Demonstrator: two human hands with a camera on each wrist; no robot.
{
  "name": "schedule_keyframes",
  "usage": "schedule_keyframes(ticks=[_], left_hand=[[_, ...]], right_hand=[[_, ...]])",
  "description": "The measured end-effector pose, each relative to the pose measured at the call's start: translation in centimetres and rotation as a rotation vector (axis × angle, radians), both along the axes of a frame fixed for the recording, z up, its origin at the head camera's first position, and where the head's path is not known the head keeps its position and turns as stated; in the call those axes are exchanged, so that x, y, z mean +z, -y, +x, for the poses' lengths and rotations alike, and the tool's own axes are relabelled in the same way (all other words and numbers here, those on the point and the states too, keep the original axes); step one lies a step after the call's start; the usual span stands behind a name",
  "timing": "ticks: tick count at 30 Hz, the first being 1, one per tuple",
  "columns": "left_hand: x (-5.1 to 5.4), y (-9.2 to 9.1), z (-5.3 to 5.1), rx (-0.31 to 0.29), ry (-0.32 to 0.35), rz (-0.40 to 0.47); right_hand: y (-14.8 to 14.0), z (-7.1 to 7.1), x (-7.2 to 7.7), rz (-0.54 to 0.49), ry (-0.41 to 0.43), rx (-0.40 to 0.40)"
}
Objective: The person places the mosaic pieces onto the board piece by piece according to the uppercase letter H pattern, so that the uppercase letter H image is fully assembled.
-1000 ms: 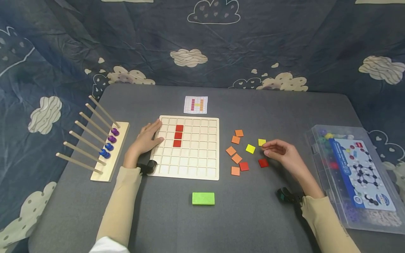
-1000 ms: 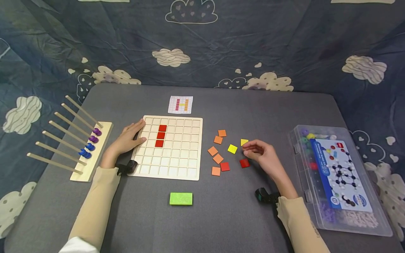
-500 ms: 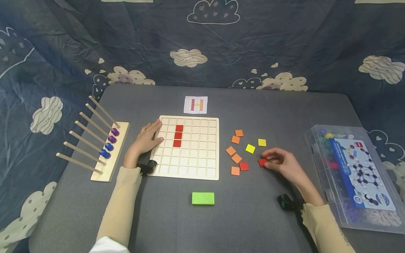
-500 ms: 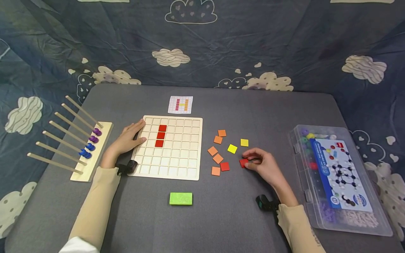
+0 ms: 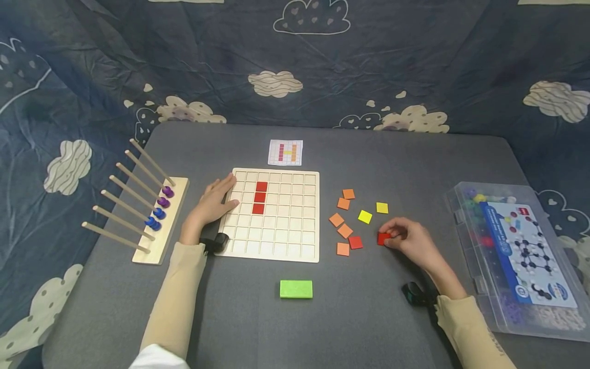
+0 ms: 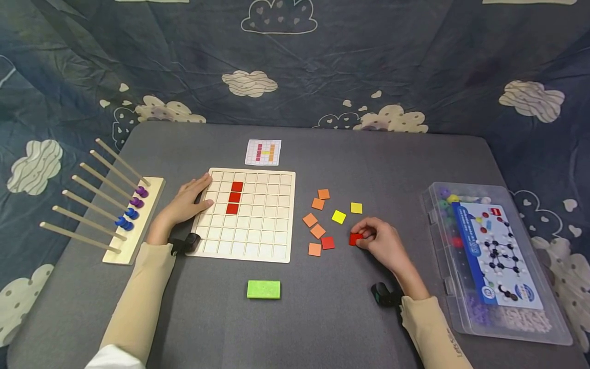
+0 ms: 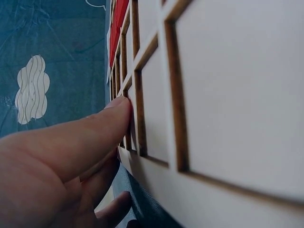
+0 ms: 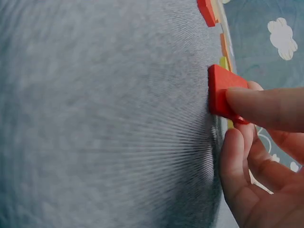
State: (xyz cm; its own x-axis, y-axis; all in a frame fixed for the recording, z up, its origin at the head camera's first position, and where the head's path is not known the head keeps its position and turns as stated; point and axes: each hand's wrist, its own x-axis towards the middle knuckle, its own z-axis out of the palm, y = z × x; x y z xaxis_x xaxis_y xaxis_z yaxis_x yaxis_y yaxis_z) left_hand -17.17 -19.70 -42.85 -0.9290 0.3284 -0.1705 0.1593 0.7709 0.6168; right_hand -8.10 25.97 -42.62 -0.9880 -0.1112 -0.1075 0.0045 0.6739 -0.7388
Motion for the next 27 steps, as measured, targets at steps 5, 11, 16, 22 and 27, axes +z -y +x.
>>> schedule_keyframes(ticks=[5,11,16,22,27], left_hand=[[0.0,0.0,-0.1,0.001,-0.001,0.000],[0.0,0.0,-0.1,0.005,0.000,-0.007],[0.0,0.0,0.0,0.004,-0.005,-0.007],[0.1,-0.1,0.0,0.006,-0.003,-0.001],[0.1,0.0,0.0,0.007,0.005,-0.006]], right_hand=[[-0.1,-0.2,0.5,-0.086,0.062,0.039],[0.6,-0.9,1.1,-0.199,0.123,0.082],[2.5,-2.1,1.8,-0.301,0.146,0.144],[6.0,-3.8,2.2,-0.381,0.171,0.224],[9.3,-5.3,2.4,-0.399,0.188,0.286]])
